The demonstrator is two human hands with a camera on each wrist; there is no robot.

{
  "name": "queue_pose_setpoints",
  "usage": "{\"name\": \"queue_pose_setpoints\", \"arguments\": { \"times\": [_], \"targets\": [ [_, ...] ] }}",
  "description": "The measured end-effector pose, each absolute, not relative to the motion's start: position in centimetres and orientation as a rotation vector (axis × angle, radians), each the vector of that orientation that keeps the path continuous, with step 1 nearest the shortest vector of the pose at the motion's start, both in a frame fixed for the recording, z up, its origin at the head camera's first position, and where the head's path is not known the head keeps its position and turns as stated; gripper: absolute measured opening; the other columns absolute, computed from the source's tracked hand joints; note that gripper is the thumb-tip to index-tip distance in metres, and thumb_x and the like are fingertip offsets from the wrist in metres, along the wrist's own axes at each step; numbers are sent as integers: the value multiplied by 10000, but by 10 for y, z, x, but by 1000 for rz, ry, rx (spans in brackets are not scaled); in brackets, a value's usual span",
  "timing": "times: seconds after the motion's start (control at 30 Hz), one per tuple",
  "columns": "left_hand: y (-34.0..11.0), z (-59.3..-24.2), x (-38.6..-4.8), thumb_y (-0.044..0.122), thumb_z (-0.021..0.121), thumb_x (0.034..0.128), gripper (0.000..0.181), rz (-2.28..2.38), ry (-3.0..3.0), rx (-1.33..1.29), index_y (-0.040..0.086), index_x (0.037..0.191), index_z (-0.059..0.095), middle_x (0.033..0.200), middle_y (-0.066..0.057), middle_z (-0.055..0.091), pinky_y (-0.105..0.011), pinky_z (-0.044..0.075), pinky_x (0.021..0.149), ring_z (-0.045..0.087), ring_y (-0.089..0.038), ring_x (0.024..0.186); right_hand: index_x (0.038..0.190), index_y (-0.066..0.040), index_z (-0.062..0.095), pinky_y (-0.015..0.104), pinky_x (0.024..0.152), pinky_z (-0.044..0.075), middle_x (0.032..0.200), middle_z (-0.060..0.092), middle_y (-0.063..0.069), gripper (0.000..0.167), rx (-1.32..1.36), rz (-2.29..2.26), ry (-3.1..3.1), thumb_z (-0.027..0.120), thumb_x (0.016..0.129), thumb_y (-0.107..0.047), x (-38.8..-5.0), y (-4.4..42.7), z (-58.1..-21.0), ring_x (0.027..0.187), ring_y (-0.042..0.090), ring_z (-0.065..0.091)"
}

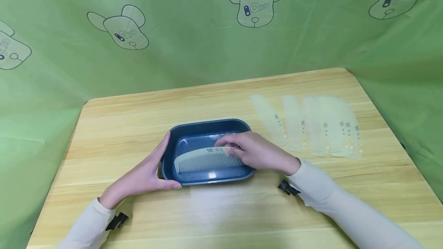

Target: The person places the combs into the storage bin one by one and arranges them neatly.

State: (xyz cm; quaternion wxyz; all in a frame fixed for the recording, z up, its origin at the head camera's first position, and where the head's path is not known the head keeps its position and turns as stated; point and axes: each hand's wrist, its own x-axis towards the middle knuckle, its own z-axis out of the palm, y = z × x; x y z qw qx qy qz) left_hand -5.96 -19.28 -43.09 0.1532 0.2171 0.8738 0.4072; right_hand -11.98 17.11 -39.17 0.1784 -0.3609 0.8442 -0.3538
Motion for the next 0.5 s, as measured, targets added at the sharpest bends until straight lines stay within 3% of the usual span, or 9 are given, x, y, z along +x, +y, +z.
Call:
{"name": "queue_pose_setpoints", "arguments": {
  "times": [0.23, 0.5],
  "targets": [
    [-193, -432, -59, 533, 962, 824, 1463, 1182, 2499, 621, 201, 1753, -119, 1819, 21, -75, -542, 208, 1287, 59, -237, 1657, 1364, -157, 747, 313, 695, 477, 760, 500, -129, 300, -1047, -941, 2382, 666, 1093, -56, -118, 165, -392, 655, 54, 445],
    [-193, -432, -59, 534, 959, 826, 1460, 1178, 2496, 613, 232, 1750, -129, 1818, 17, -82, -536, 201, 1287, 50, -242, 1658, 1340, -134, 746, 338, 755, 501, 940, 681, -95, 271, -1093, -859, 2420, 656, 1097, -53, -117, 160, -391, 745, 59, 518]
  ]
}}
